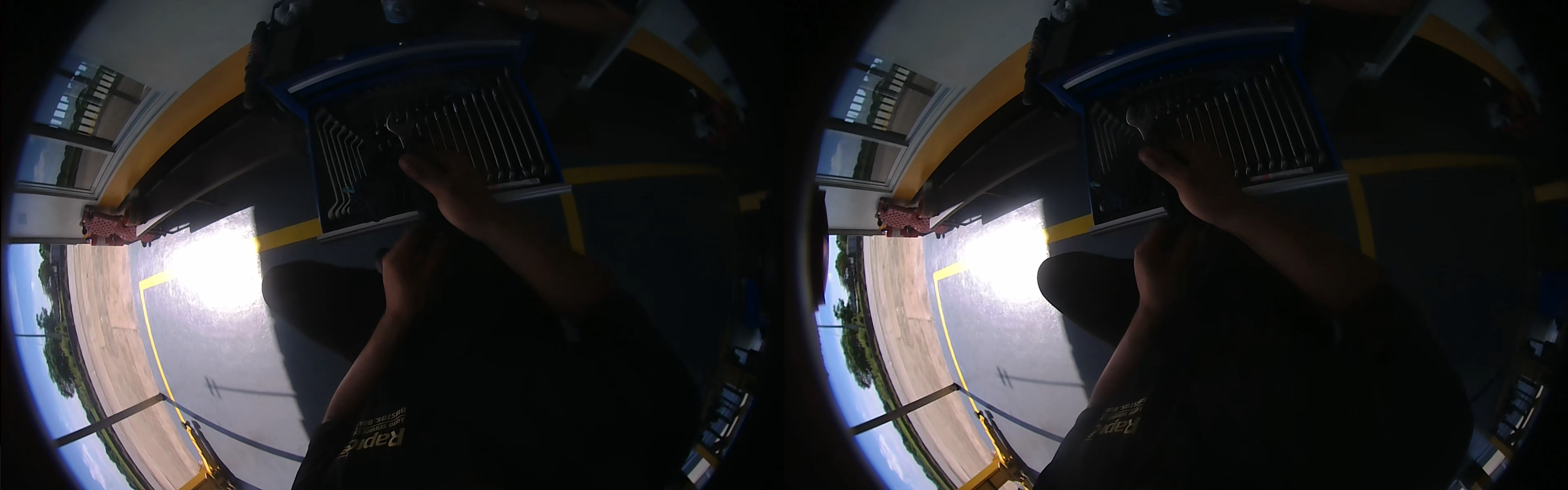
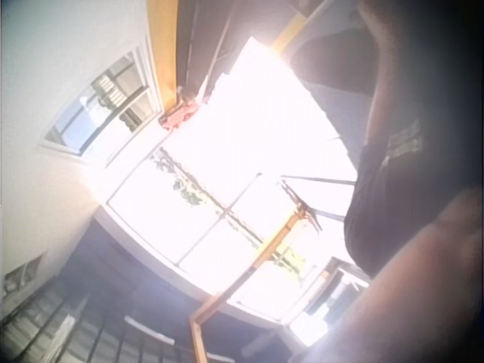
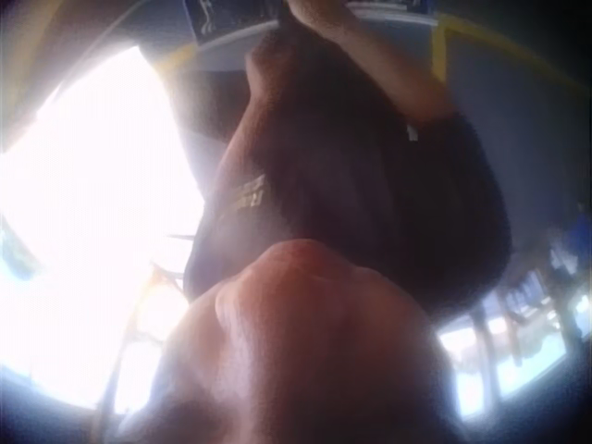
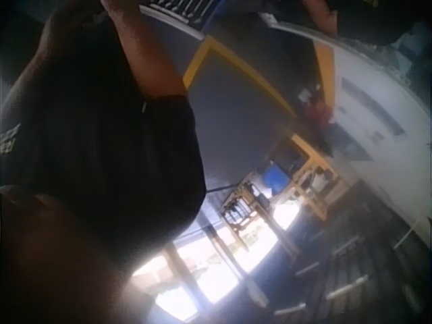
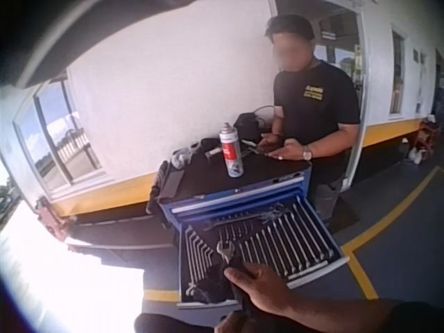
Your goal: The person opens a tool chest drawer and wipes various wrenches and sockets with a dark cloth. They pick up a spray can, apply it to a wrench, and continue wiping the tool before placing it back in the drawer.
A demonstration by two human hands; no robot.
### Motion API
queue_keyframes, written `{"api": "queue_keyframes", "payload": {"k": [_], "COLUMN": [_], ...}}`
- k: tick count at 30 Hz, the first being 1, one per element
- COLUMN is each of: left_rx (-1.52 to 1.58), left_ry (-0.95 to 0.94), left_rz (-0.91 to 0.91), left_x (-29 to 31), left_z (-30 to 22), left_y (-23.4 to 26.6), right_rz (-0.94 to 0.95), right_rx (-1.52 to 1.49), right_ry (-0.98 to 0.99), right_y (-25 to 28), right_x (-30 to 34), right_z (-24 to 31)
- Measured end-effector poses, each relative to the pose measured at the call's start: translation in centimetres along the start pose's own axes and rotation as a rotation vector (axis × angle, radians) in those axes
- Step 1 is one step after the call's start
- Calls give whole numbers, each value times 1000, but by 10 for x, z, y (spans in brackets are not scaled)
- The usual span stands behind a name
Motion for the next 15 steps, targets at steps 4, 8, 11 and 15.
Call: {"api": "queue_keyframes", "payload": {"k": [4,8,11,15], "left_rx": [32,-59,-43,89], "left_ry": [39,-12,132,43], "left_rz": [-194,-210,-97,-99], "left_x": [-4,-3,1,-19], "left_z": [11,13,-10,-14], "left_y": [9,24,45,80], "right_rz": [140,197,175,187], "right_rx": [-149,-141,-119,-103], "right_ry": [22,71,100,69], "right_y": [-26,-33,-32,-16], "right_x": [23,20,18,16], "right_z": [-10,-14,-10,-22]}}
Point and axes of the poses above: each hand's wrist, its own x-axis away from the middle knuckle, its own y-axis out of the back of the hand, z = x × y, the point moved 2 cm from there along -x, towards the middle knuckle, and after that the axes turned 8 degrees about y, right-handed, at the moved point
